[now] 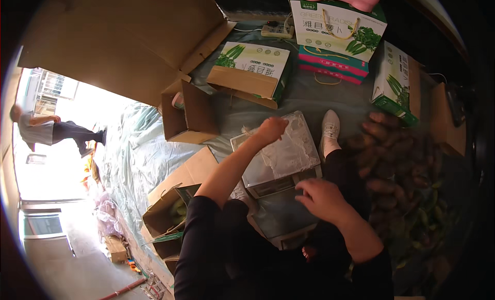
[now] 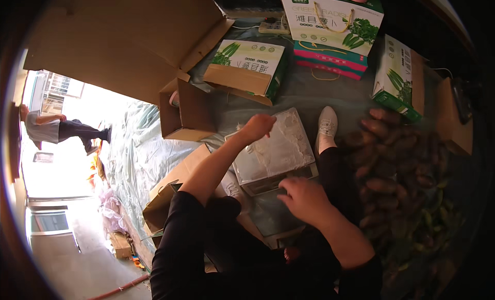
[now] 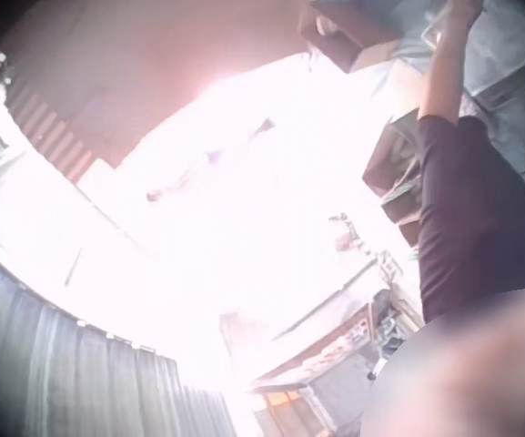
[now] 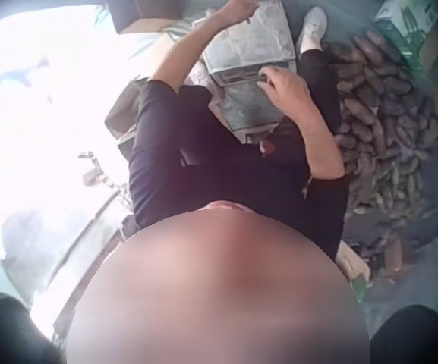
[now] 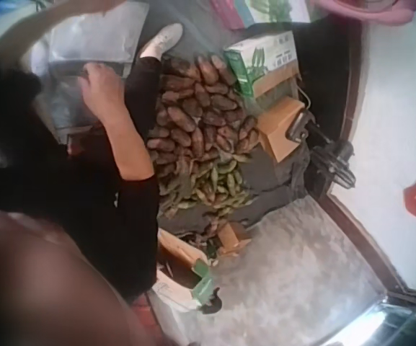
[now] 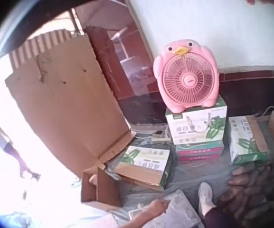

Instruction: Sorting produce on the floor and packing them into cardboard boxes while weighing them.

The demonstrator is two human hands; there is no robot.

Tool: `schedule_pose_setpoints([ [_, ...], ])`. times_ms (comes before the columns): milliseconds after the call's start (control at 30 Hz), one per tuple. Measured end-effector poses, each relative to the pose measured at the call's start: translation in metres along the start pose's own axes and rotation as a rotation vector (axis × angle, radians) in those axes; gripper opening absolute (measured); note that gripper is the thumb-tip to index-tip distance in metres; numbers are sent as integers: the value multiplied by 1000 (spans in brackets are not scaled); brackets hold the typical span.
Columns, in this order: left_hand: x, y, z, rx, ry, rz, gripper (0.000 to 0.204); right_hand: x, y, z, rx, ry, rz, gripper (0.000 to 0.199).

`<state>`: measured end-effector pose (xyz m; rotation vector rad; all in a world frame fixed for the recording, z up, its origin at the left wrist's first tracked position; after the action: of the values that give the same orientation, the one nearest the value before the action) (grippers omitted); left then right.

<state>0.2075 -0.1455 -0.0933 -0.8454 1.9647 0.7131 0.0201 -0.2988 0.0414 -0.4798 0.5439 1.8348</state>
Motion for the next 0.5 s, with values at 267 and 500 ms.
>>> schedule_pose_setpoints([
  [267, -89, 114, -175, 68, 500, -291, 47, -8, -6, -13, 270, -982, -265, 24],
  [500, -79, 174, -159, -17, -611, -361, 74, -6, 6, -12, 279, -1172, -187, 27],
])
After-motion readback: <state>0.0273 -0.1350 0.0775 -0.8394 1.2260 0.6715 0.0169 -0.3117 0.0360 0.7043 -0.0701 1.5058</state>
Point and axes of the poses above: each hand's wrist, its own y-axis away from the middle knuckle, its own x-axis out of the palm, z = x × y, the point moved 4 cm from there along -y, towards the middle knuckle, and after that the axes turned 11 degrees about -z, right-handed, at the moved point
